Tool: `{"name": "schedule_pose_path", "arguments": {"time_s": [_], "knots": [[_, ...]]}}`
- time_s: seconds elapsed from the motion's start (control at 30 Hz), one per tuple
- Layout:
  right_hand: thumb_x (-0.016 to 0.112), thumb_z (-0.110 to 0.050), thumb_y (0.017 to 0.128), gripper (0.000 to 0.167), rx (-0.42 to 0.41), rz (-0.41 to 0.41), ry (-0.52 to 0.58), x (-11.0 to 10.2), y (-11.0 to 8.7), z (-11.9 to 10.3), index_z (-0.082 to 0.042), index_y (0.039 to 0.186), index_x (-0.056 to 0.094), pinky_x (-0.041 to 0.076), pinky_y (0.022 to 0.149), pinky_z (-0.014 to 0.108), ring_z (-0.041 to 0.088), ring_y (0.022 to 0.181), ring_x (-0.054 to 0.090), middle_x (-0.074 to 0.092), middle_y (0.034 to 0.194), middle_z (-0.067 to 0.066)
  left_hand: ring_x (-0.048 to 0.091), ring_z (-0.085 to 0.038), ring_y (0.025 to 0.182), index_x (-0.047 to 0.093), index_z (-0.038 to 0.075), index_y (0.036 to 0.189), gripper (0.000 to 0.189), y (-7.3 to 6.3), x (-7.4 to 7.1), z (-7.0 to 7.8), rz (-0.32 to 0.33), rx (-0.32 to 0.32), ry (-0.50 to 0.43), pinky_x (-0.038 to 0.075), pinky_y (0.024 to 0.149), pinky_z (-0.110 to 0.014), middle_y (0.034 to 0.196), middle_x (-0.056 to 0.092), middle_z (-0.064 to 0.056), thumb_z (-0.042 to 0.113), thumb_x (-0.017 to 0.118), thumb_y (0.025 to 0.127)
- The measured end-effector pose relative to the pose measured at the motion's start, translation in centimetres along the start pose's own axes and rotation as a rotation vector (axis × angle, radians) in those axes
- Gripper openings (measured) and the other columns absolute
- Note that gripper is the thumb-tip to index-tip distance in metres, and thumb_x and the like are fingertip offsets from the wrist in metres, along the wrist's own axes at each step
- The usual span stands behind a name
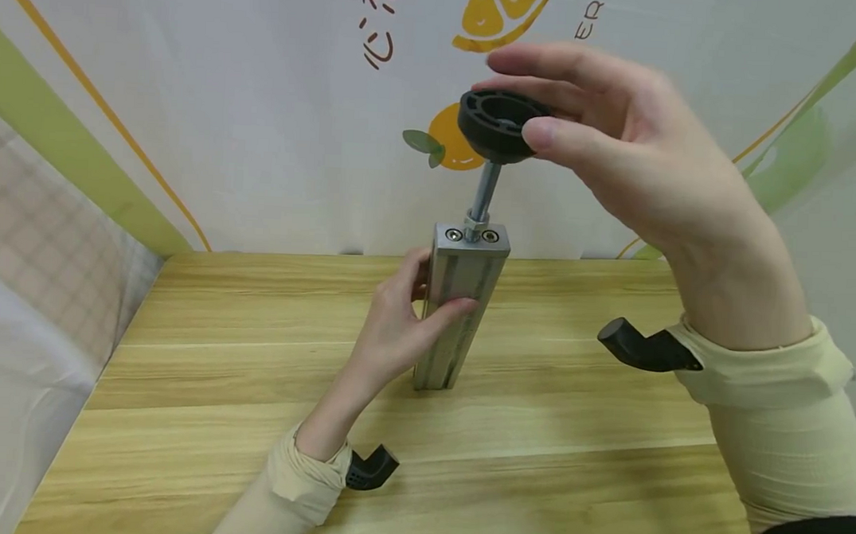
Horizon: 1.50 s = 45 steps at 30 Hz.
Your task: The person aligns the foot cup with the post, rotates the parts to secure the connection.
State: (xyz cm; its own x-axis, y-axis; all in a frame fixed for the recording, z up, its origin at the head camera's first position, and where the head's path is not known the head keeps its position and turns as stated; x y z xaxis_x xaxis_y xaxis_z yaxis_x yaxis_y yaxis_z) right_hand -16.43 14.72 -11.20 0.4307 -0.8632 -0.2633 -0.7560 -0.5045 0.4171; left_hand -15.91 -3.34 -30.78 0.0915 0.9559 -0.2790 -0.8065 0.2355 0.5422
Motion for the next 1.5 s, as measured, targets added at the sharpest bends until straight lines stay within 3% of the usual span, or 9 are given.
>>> {"name": "schedule_pose_path", "arguments": {"time_s": [0.27,0.37,0.53,0.7,1.0,1.3,1.5], "knots": [[0.073,-0.002,0.091,0.048,0.027,0.082,-0.104,0.7,0.1,0.0,-0.009,0.137,0.063,0.051,0.094,0.023,0.033,0.115,0.057,0.06,0.12,0.017,0.071,-0.022,0.102,0.052,0.007,0.139,0.06,0.0,-0.1,0.1,0.0,-0.003,-0.015,0.06,0.085,-0.034,0.123,0.071,-0.011,0.011,0.081,0.087],[0.074,-0.002,0.089,0.049,0.026,0.094,-0.094,0.7,0.1,0.2,-0.009,0.136,0.063,0.05,0.091,0.024,0.034,0.113,0.056,0.059,0.118,0.016,0.071,-0.022,0.102,0.052,0.007,0.139,0.06,0.1,-0.1,0.2,0.0,-0.002,-0.015,0.06,0.085,-0.034,0.123,0.071,-0.011,0.011,0.081,0.087],[0.074,-0.003,0.089,0.054,0.037,0.098,-0.045,0.3,0.0,0.9,-0.01,0.141,0.059,0.047,0.096,0.026,0.03,0.118,0.059,0.061,0.129,0.017,0.071,-0.022,0.1,0.052,0.006,0.139,0.059,0.2,0.1,0.0,0.0,-0.005,-0.005,0.06,0.085,-0.035,0.122,0.071,-0.012,0.012,0.081,0.087],[0.078,-0.008,0.089,0.064,0.051,0.05,0.007,0.0,-0.3,1.8,-0.01,0.147,0.052,0.046,0.1,0.024,0.026,0.131,0.057,0.059,0.144,0.015,0.071,-0.021,0.101,0.051,0.007,0.139,0.06,0.2,0.0,-0.1,-0.003,-0.006,-0.009,0.061,0.086,-0.036,0.122,0.071,-0.011,0.012,0.081,0.087],[0.083,-0.011,0.086,0.073,0.062,-0.01,0.043,0.6,-0.6,3.9,-0.008,0.15,0.047,0.047,0.111,0.029,0.025,0.137,0.053,0.056,0.148,0.013,0.071,-0.021,0.103,0.051,0.008,0.139,0.061,0.1,-0.8,-0.6,-0.009,-0.008,-0.023,0.06,0.089,-0.035,0.121,0.072,-0.011,0.01,0.081,0.087],[0.072,0.001,0.09,0.07,0.117,-0.014,-0.001,0.4,-1.6,6.1,-0.011,0.152,0.044,0.048,0.111,0.029,0.028,0.14,0.051,0.05,0.154,0.013,0.071,-0.023,0.11,0.053,0.008,0.137,0.057,-0.2,-0.9,-1.4,-0.032,-0.066,-0.019,0.06,0.092,-0.038,0.122,0.072,-0.012,0.011,0.081,0.087],[0.074,0.002,0.088,0.07,0.142,-0.019,-0.126,1.0,-2.3,7.6,-0.012,0.151,0.046,0.048,0.111,0.029,0.024,0.141,0.052,0.052,0.154,0.007,0.071,-0.023,0.111,0.054,0.008,0.136,0.056,-0.8,-0.7,-1.9,-0.054,-0.074,-0.025,0.06,0.095,-0.037,0.121,0.074,-0.012,0.011,0.081,0.087]]}}
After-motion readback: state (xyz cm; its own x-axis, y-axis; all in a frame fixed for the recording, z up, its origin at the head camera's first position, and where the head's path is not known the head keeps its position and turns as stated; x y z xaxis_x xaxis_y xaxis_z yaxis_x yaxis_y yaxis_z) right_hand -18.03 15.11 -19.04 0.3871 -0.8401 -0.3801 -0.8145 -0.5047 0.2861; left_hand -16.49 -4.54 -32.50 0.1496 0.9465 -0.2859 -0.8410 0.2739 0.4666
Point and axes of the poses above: each hand's wrist, its own y-axis towards the middle knuckle, its own x-axis out of the palm, z = x × y, the point moved 3 cm from there along y, towards the middle knuckle
